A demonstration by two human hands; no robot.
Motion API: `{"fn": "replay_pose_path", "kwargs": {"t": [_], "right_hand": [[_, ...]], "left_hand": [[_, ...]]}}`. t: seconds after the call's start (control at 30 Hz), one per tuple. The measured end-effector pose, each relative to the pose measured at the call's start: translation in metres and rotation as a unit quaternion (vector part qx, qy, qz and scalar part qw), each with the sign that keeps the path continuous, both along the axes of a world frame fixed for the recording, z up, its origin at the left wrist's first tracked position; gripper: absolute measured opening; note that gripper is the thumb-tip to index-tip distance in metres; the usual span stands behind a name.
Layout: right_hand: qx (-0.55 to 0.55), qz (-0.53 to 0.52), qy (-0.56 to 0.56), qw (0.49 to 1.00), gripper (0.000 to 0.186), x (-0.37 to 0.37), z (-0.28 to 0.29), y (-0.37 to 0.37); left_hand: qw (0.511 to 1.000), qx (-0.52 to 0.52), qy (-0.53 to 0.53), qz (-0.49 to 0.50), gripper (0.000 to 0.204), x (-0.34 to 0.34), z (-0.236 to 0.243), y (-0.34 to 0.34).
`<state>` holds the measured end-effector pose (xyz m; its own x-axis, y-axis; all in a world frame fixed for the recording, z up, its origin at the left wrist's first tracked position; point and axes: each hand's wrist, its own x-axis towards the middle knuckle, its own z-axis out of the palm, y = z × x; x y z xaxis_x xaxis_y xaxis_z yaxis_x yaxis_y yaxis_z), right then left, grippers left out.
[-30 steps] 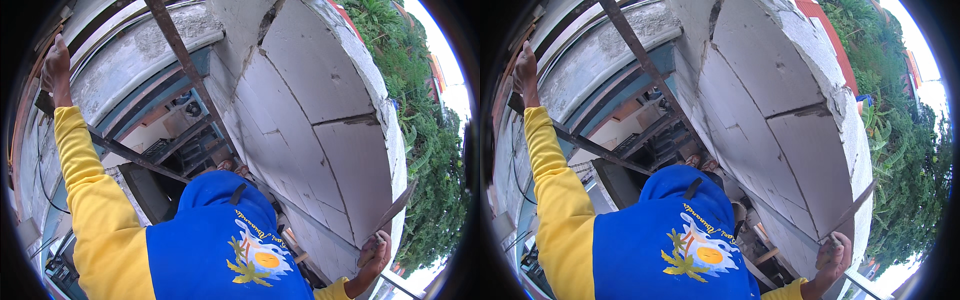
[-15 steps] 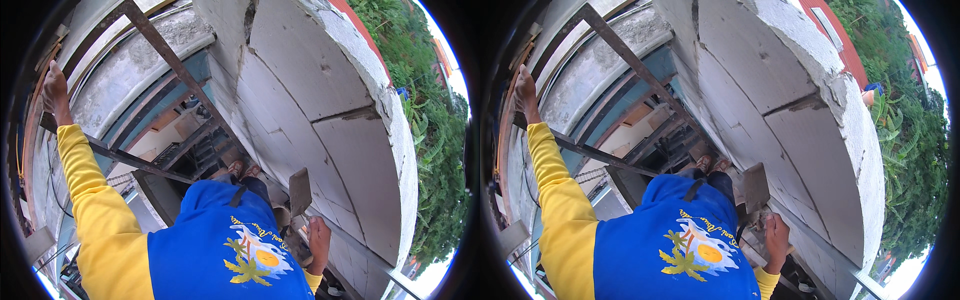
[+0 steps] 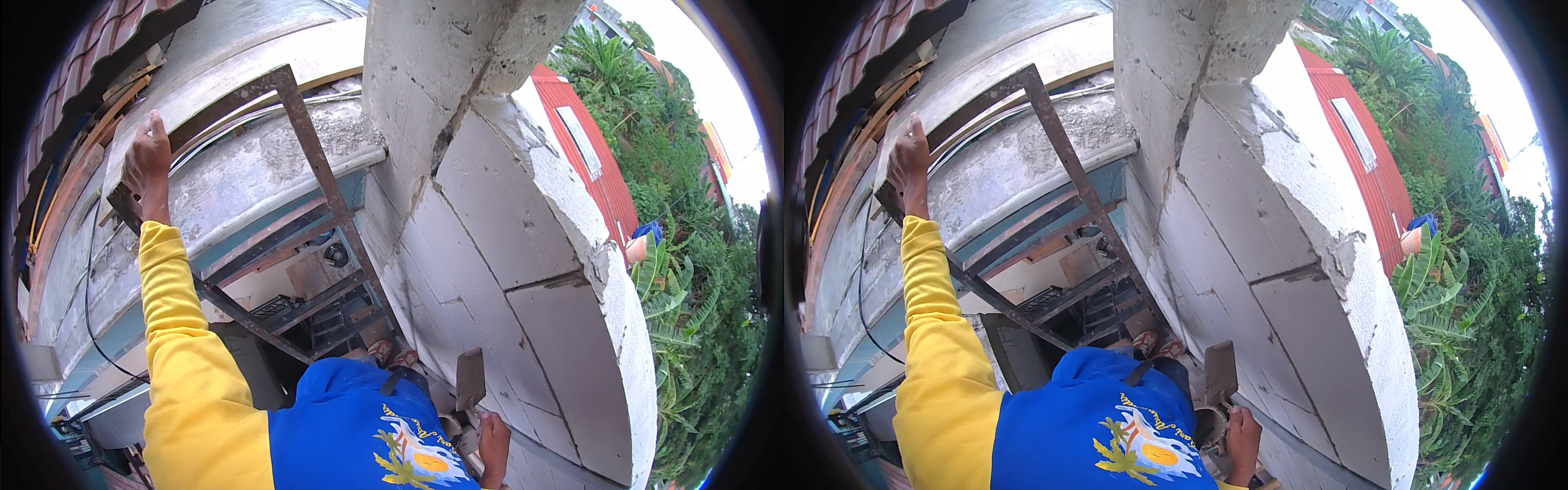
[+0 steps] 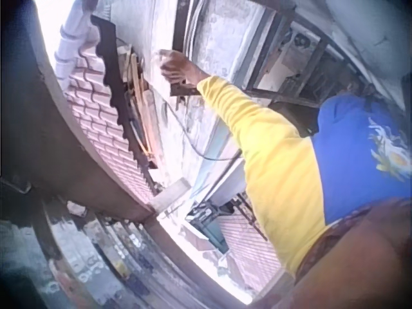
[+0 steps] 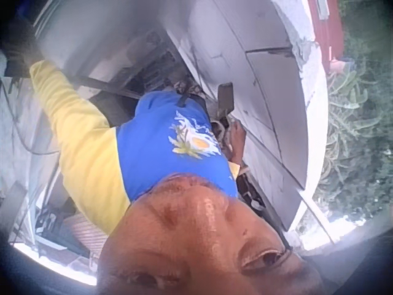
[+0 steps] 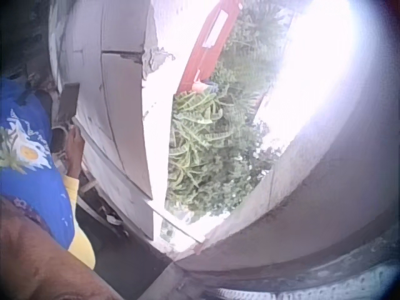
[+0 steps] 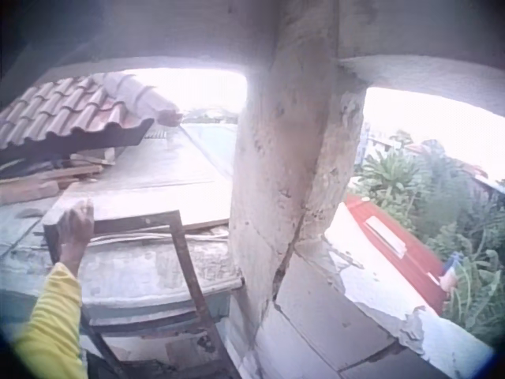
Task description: The person scoops mortar from a bucket with a trowel and applies it to a concrete block. They place the block onto a wall, align it, and tap it into position. The person then fills the gaps between blocks with mortar and smooths the joints.
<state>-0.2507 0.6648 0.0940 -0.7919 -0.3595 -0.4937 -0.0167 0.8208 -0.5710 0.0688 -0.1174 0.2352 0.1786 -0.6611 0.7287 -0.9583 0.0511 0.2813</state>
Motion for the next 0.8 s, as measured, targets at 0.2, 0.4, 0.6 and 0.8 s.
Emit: {"fn": "replay_pose_path", "kwargs": {"t": [0.2, 0.4, 0.6, 0.8], "right_hand": [[-0.048, 0.009, 0.01, 0.999, 0.034, -0.006, 0.0, -0.014], [-0.026, 0.01, -0.005, 1.0, 0.036, -0.001, 0.01, -0.031], [-0.043, 0.015, -0.022, 0.999, 0.037, -0.001, 0.018, -0.04], [-0.035, 0.041, -0.043, 0.998, 0.037, -0.019, 0.028, -0.056]], "left_hand": [[1.0, 0.014, -0.002, 0.016, 0.068, -0.01, 0.01, 0.021], [1.0, -0.016, -0.007, 0.007, 0.066, -0.008, 0.0, 0.018], [0.99, -0.136, 0.037, -0.004, 0.041, -0.033, 0.008, 0.041], [0.981, -0.184, 0.046, -0.039, 0.038, -0.022, 0.018, 0.053]]}}
